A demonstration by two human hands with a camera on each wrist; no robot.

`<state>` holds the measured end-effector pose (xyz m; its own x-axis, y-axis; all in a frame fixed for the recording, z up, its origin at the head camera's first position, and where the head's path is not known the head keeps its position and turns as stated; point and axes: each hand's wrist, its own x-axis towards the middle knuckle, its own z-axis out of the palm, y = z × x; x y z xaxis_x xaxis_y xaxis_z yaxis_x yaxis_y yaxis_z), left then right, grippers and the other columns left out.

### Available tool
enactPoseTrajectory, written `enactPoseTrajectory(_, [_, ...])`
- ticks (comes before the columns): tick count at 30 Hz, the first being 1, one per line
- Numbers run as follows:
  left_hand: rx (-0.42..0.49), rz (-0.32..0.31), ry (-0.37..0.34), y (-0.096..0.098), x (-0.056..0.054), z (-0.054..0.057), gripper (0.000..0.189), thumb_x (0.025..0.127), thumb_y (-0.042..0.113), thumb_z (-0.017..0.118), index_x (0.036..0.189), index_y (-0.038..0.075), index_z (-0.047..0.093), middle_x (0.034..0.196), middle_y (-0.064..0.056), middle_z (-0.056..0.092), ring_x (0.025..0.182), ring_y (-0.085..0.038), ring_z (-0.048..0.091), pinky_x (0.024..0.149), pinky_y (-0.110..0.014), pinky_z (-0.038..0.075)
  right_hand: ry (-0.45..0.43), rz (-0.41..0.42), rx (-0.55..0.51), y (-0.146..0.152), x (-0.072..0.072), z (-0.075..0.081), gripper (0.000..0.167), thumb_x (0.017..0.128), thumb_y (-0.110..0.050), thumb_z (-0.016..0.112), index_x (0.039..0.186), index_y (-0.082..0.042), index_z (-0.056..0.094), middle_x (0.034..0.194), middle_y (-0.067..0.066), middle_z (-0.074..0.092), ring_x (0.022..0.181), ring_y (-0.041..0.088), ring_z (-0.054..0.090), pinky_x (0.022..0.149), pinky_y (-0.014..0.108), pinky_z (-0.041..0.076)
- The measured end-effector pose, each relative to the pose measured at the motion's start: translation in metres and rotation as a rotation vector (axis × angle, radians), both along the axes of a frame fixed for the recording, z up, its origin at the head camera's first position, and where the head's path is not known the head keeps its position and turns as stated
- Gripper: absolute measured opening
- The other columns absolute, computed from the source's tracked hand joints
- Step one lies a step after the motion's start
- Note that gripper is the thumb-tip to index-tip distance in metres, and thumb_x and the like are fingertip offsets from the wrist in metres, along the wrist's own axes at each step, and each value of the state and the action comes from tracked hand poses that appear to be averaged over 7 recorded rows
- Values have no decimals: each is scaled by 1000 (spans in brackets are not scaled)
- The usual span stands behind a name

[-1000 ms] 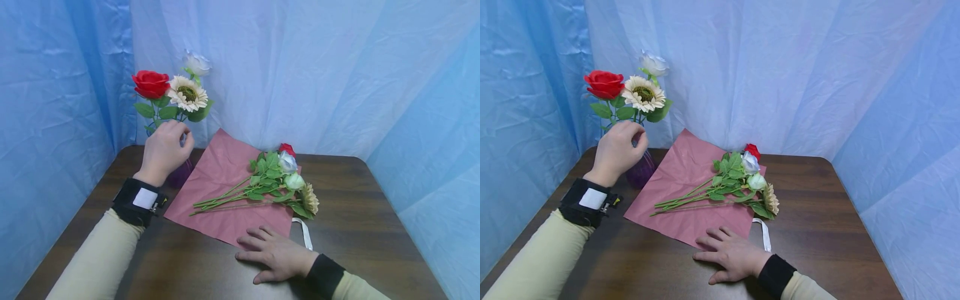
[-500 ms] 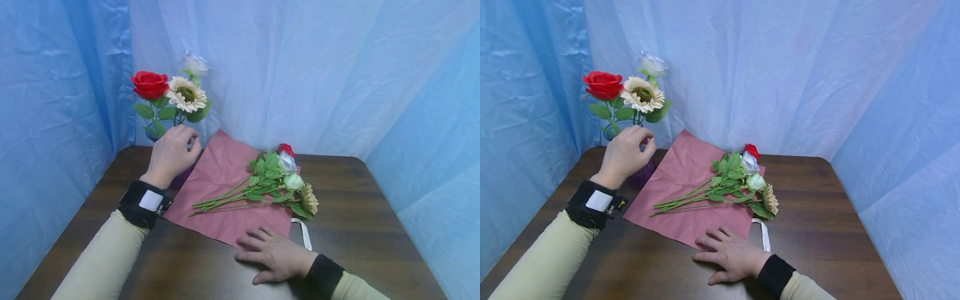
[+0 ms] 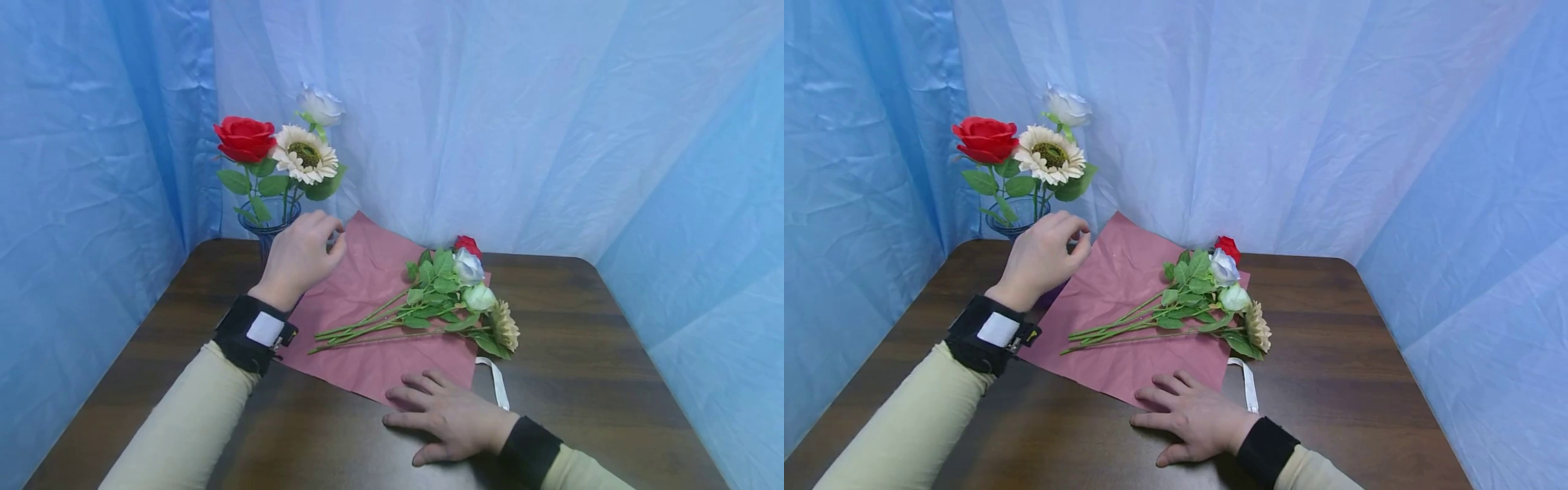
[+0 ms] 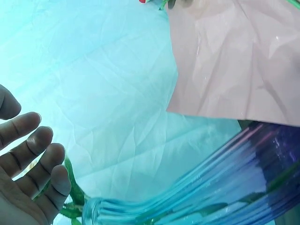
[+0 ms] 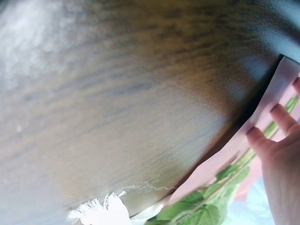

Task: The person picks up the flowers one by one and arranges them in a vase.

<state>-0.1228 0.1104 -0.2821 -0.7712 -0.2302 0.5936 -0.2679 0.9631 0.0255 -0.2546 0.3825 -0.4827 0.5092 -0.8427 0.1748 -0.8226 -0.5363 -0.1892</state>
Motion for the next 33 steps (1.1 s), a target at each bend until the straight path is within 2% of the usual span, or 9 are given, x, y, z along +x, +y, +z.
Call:
enactPoseTrajectory(13, [-1,-44,-66,7,-20,-23,11,92,14,66,99,8,71,96,-6,70,86,-30,64,71,-45,54,2,-1,-7,1,0,0,65,98,-66,50,155,-35,43,163,2,36,147,33,36,114,55,35])
enactPoseTrajectory(18, [30,-51,-100,11,-25,-29,12,94,16,66,101,9,71,97,-5,69,85,-28,63,73,-43,53,-10,1,23,1,0,1,65,99,-65,49,156,-35,41,164,2,34,148,33,35,115,56,34])
enactPoseTrajectory(23, [35,-55,-103,14,-30,-39,11,94,17,66,101,10,72,97,-5,69,89,-25,65,71,-42,55,-12,4,29,1,0,1,65,99,-65,49,156,-35,41,164,2,34,148,33,35,115,56,34])
enactPoseTrajectory(29, [24,-88,-112,18,-38,-48,9,92,14,68,99,10,72,93,-4,68,84,-24,64,69,-41,54,-5,6,7,1,0,1,65,99,-65,49,155,-34,42,164,2,35,147,33,36,114,55,35])
enactPoseTrajectory(33, [28,-132,-131,20,-42,-53,7,92,10,69,98,8,72,92,-6,68,83,-24,65,72,-40,54,0,8,-16,0,0,0,65,98,-66,50,155,-34,43,163,3,37,146,33,37,114,55,36])
